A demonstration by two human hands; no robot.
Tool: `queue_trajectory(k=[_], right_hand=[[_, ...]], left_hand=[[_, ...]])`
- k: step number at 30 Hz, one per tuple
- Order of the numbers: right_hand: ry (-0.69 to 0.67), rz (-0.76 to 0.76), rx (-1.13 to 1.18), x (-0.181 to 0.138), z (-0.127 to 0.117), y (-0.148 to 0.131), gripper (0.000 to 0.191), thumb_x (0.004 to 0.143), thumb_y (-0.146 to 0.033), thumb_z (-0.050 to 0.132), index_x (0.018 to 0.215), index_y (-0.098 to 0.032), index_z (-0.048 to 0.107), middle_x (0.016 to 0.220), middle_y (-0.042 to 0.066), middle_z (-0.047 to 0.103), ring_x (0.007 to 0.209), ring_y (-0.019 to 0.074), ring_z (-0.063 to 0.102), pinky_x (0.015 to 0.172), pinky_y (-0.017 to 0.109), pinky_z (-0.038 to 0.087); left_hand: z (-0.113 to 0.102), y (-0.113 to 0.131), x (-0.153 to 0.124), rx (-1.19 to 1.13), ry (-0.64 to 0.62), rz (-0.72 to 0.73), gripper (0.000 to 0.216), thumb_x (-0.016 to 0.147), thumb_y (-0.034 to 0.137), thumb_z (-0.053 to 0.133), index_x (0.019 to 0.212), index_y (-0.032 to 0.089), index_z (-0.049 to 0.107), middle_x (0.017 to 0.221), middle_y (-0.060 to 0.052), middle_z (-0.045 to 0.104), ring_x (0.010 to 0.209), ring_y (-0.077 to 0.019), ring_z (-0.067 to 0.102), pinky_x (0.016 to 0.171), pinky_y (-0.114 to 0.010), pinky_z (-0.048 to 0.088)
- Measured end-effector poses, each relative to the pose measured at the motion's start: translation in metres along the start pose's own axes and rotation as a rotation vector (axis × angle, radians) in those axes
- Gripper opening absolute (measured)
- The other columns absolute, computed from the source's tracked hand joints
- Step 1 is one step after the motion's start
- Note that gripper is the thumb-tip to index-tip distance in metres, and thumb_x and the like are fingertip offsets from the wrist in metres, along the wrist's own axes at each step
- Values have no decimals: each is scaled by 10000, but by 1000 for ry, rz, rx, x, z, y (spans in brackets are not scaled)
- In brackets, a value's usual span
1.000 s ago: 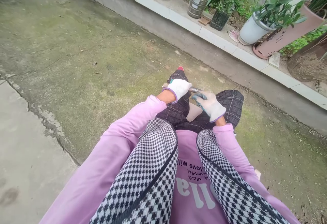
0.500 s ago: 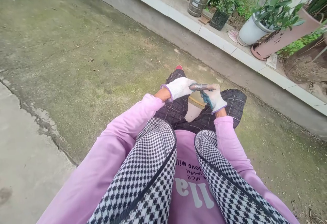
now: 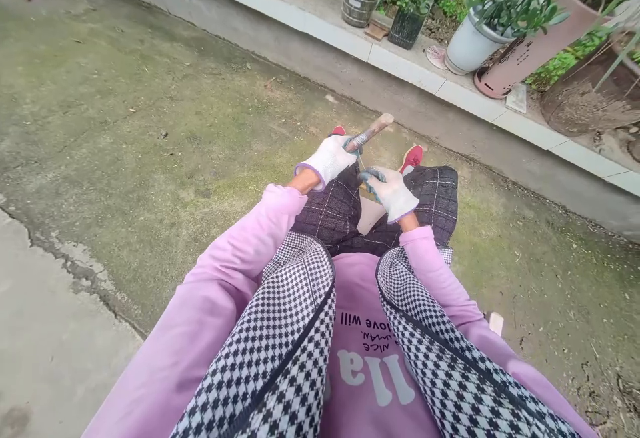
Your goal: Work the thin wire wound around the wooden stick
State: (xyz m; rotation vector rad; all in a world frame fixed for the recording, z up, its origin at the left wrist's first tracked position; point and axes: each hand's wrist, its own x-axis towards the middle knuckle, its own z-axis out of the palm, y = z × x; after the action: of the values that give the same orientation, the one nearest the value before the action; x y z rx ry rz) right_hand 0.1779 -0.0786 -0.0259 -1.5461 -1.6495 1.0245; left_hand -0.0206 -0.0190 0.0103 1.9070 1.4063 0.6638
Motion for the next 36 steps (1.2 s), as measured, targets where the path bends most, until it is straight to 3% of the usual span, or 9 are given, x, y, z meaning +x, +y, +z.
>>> queue_trajectory(k=[4,9,16,19,22,26,30,33,36], right_hand=[[-25,-93,-200,3,-30,-18,175,884,-402,740,897,-244,816,940,58,811,924,241,701,866,361,561],[-4,59,-108,30,-68,-12,211,810,-390,732,842,-193,799,723,20,678,697,183,592,684,317,502],[-57,153,-26,-18,-15,16,283,851,-467,716,813,-193,772,636,8,639,620,164,543,605,300,459],[-117,23,-122,-44,-6,1,321,926,-490,678,896,-203,819,763,41,749,747,201,660,733,328,544],[-130,-152,-281,-38,-27,-25,304,971,-434,640,988,-221,857,1002,75,847,960,238,751,922,360,582],[-94,-117,-355,3,-74,-41,248,934,-397,677,962,-219,847,943,60,821,857,221,721,834,352,579],[-25,47,-193,22,-99,-20,186,856,-401,779,799,-225,763,785,42,745,728,194,620,666,324,506],[20,102,-188,8,-102,3,243,836,-423,804,732,-223,712,720,23,696,690,178,578,658,313,488],[40,104,-249,-11,-106,17,211,889,-383,714,779,-205,750,733,25,704,695,175,588,700,313,495]], left_hand=[[3,5,-12,525,-179,66,326,1045,214,620,1225,174,888,1182,-185,847,1092,-312,802,964,-375,566],[14,30,-28,639,-420,281,373,1063,206,596,1324,198,862,1080,-151,862,1064,-316,832,914,-377,564],[-1,27,-20,450,-305,183,303,1048,239,655,1264,169,855,1111,-115,873,1007,-249,813,860,-316,543],[1,19,-19,530,-292,153,315,1058,231,638,1282,186,855,1127,-124,870,1037,-262,822,880,-326,554],[8,16,-22,641,-258,143,337,1091,211,583,1283,150,853,1165,-180,859,1096,-289,829,942,-352,569],[15,27,-27,694,-339,236,363,1106,196,546,1292,136,851,1109,-197,855,1101,-317,836,946,-382,579],[23,44,-13,454,-316,289,275,1035,198,659,1209,191,872,995,-110,843,995,-285,817,906,-361,568],[31,53,2,33,-265,228,149,941,187,779,1068,171,854,873,-41,782,812,-213,723,826,-330,539],[36,58,6,-460,-315,68,237,940,287,859,1138,168,807,729,28,661,588,-121,520,677,-297,486]])
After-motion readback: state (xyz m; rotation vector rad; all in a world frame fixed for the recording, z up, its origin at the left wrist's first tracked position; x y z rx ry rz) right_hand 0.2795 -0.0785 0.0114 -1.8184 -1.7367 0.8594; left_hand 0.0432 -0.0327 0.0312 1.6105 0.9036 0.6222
